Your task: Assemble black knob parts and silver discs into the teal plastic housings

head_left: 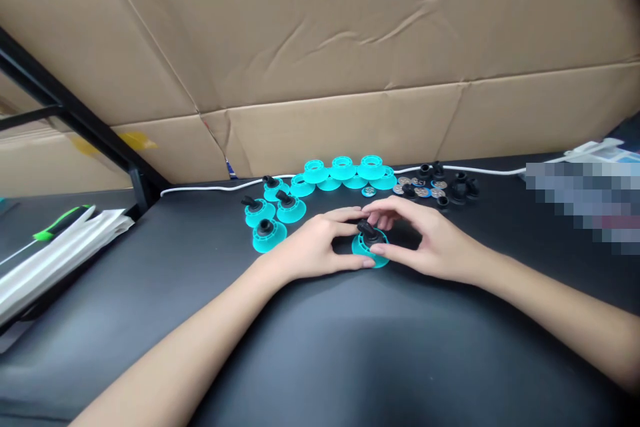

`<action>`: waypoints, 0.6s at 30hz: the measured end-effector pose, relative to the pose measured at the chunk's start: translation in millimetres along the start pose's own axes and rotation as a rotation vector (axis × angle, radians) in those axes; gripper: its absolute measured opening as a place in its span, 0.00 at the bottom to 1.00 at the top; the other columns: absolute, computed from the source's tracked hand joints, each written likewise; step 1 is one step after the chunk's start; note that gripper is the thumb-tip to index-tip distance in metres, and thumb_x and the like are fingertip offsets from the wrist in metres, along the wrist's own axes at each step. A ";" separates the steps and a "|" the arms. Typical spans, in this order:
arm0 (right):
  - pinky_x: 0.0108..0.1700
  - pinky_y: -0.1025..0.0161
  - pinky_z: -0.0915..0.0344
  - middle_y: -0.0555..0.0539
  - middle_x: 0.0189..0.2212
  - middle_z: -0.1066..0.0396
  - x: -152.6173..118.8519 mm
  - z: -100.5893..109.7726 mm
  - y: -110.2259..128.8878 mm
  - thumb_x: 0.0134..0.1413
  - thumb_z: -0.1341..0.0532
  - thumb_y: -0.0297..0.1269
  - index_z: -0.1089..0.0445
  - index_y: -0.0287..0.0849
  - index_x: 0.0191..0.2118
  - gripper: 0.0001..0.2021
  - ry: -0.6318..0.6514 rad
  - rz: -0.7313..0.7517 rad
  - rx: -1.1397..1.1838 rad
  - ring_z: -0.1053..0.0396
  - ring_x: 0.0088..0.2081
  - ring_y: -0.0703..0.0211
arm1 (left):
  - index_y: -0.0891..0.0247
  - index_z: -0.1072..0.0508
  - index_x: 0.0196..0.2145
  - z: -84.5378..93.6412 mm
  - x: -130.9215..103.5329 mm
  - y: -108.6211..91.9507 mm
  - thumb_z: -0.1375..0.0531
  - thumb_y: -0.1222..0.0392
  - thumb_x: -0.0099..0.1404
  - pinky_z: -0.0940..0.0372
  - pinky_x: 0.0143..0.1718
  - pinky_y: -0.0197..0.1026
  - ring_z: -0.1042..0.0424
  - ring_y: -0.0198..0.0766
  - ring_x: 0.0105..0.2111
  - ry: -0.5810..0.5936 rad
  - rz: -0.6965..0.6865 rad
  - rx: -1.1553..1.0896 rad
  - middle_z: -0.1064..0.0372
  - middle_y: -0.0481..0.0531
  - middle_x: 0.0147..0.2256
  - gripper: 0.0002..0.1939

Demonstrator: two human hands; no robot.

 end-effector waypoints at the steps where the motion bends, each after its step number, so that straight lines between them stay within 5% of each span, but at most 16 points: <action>1: 0.50 0.52 0.24 0.45 0.47 0.23 0.1 0.3 1.8 0.65 0.31 0.42 0.30 0.51 0.62 0.22 0.010 0.016 -0.020 0.25 0.45 0.52 | 0.59 0.16 0.46 0.4 -0.1 -0.3 0.29 0.49 0.67 0.36 0.71 0.51 0.33 0.53 0.69 -0.003 -0.004 -0.003 0.33 0.56 0.69 0.14; 18: 0.57 0.45 0.24 0.43 0.57 0.23 -2.9 0.1 8.2 0.69 0.38 0.33 0.31 0.53 0.66 0.22 0.095 0.075 -0.056 0.24 0.57 0.45 | 0.55 0.21 0.60 -0.4 0.5 1.1 0.30 0.48 0.69 0.35 0.70 0.53 0.32 0.54 0.68 0.026 0.035 -0.006 0.34 0.57 0.69 0.24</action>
Point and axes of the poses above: each hand's wrist, its own x-axis towards the middle knuckle, its own z-axis out of the back of the hand, y = z × x, the point moved 8 cm from there along x, towards the middle knuckle
